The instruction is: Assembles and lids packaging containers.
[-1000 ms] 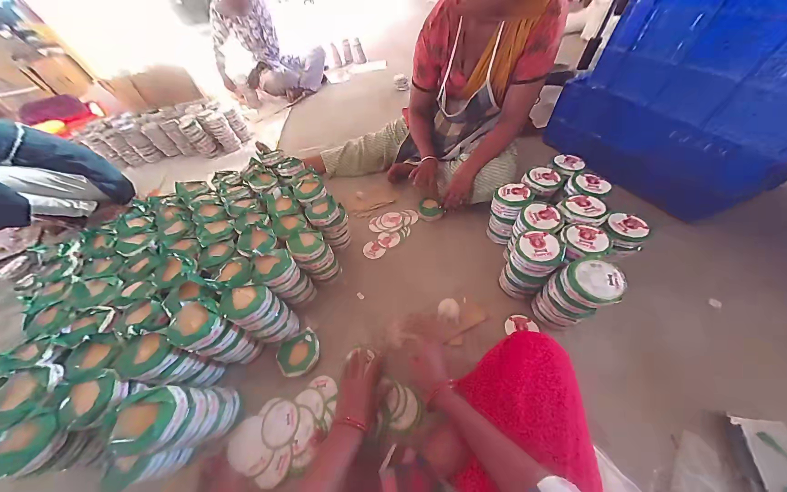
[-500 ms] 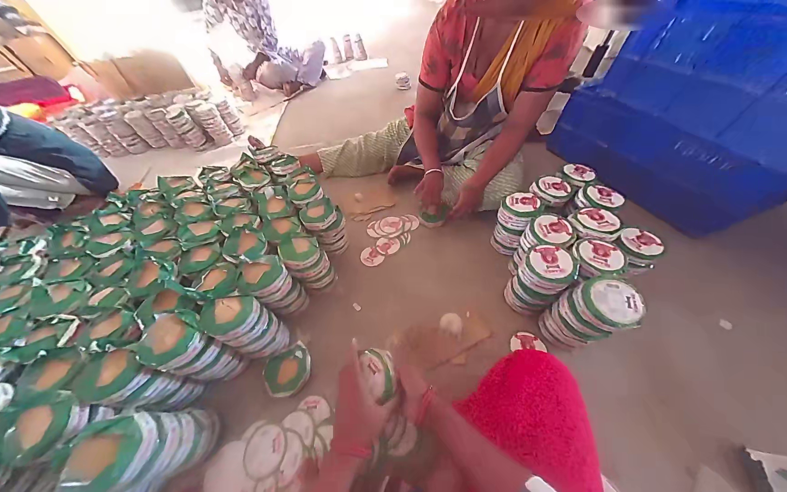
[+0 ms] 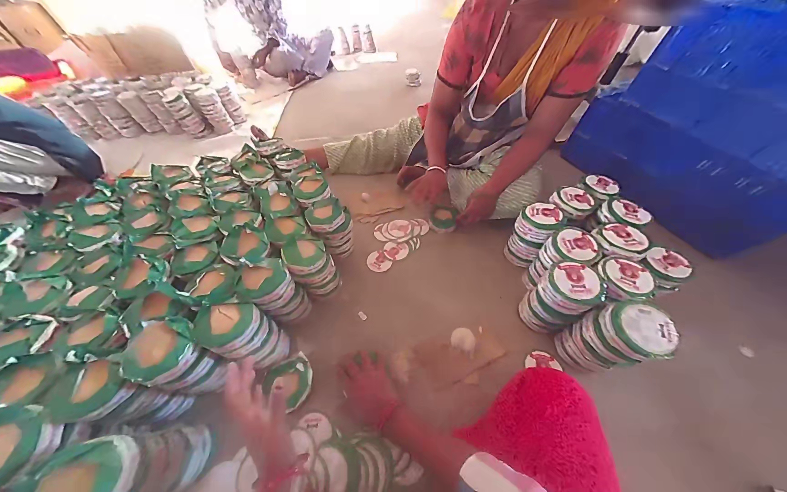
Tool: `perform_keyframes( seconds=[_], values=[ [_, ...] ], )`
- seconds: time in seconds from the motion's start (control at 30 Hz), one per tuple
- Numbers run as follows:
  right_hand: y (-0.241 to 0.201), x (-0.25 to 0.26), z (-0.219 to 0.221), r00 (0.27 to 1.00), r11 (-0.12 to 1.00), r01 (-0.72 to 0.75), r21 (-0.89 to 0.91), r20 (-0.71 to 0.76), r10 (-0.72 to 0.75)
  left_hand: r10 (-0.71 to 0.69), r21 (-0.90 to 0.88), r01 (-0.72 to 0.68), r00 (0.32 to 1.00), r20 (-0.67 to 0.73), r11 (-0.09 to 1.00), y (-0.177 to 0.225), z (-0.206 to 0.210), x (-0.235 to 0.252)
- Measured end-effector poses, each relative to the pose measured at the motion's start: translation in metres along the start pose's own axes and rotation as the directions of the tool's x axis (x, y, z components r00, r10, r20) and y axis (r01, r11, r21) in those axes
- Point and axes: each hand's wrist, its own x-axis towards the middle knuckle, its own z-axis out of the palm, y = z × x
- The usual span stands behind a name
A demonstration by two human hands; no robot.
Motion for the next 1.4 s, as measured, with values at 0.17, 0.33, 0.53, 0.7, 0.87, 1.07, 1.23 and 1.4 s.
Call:
perform_keyframes(
  seconds=[0.17,0.33,0.53,0.7,0.87,1.07,1.23,1.4],
  values=[
    [0.003,-0.006,-0.008,1.0,0.999,0.001,0.046,-0.002,-0.001,-0.041,0.008,0.04,0.997,0.066,0.999,-0.007,0.014,-0.014],
    [0.028,0.013,-0.028,1.0,0.999,0.012,0.031,-0.018,-0.011,-0.087,0.052,0.085,0.996,0.037,0.995,-0.01,0.013,-0.018],
    [0.143,0.06,-0.118,0.812,0.852,-0.49,0.183,-0.26,0.523,-0.065,0.066,0.065,0.998,0.001,0.996,-0.019,-0.003,-0.004],
    [0.155,0.013,-0.152,0.772,0.828,-0.462,0.318,-0.315,0.552,-0.128,0.084,0.128,0.992,-0.003,0.988,-0.03,-0.006,-0.001],
    [0.137,-0.072,-0.147,0.841,0.839,-0.54,0.062,0.004,0.541,-0.237,0.378,0.166,0.96,0.149,0.911,-0.044,-0.011,0.002],
    [0.132,-0.142,-0.12,0.835,0.841,-0.533,-0.091,0.105,0.541,-0.302,0.682,0.027,0.909,0.288,0.731,-0.067,-0.001,0.009],
    [0.123,-0.132,-0.119,0.742,0.763,-0.642,-0.073,0.19,0.643,-0.294,0.742,0.022,0.926,0.238,0.67,-0.077,0.004,0.017],
    [0.12,-0.126,-0.106,0.756,0.787,-0.596,-0.16,0.219,0.617,-0.355,0.741,0.084,0.909,0.216,0.667,-0.065,0.007,0.012]
  ],
)
